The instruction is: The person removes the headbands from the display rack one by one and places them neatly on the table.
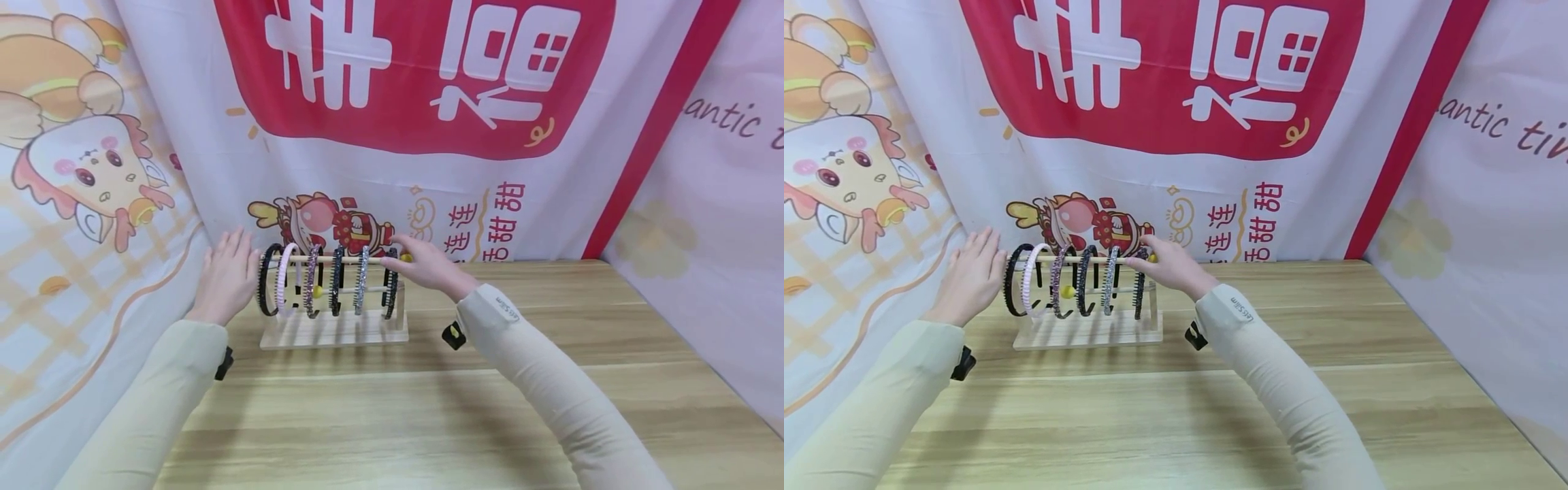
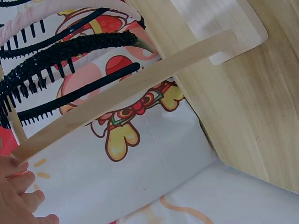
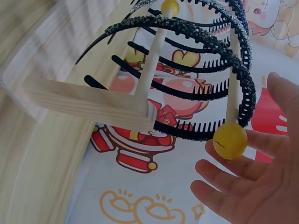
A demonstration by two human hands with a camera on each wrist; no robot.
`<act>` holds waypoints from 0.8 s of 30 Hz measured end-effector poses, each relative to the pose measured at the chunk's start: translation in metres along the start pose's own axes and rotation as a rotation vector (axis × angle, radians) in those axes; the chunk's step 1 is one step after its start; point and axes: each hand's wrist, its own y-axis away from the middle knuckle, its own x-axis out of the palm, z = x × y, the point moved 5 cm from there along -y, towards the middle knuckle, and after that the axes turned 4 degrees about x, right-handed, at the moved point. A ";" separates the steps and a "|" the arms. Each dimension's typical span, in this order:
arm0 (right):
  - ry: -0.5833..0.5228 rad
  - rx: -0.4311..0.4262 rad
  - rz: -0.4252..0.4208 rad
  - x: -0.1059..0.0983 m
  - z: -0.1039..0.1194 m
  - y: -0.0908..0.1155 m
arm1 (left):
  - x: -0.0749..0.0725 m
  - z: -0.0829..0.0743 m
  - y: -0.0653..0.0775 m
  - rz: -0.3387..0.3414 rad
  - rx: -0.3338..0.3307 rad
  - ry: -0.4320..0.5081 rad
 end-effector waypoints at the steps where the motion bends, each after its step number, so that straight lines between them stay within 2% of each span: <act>1: -0.004 -0.004 -0.006 0.000 0.000 -0.001 | 0.000 0.001 0.000 0.002 0.001 -0.006; 7: -0.014 -0.037 -0.053 0.001 0.004 -0.004 | 0.000 0.003 0.002 0.013 0.004 -0.037; 14: -0.010 -0.053 -0.103 0.002 0.006 -0.008 | 0.000 0.003 0.001 0.005 0.045 -0.088; 24: -0.082 0.004 -0.109 0.003 0.004 -0.014 | 0.000 0.003 0.001 0.034 0.065 -0.116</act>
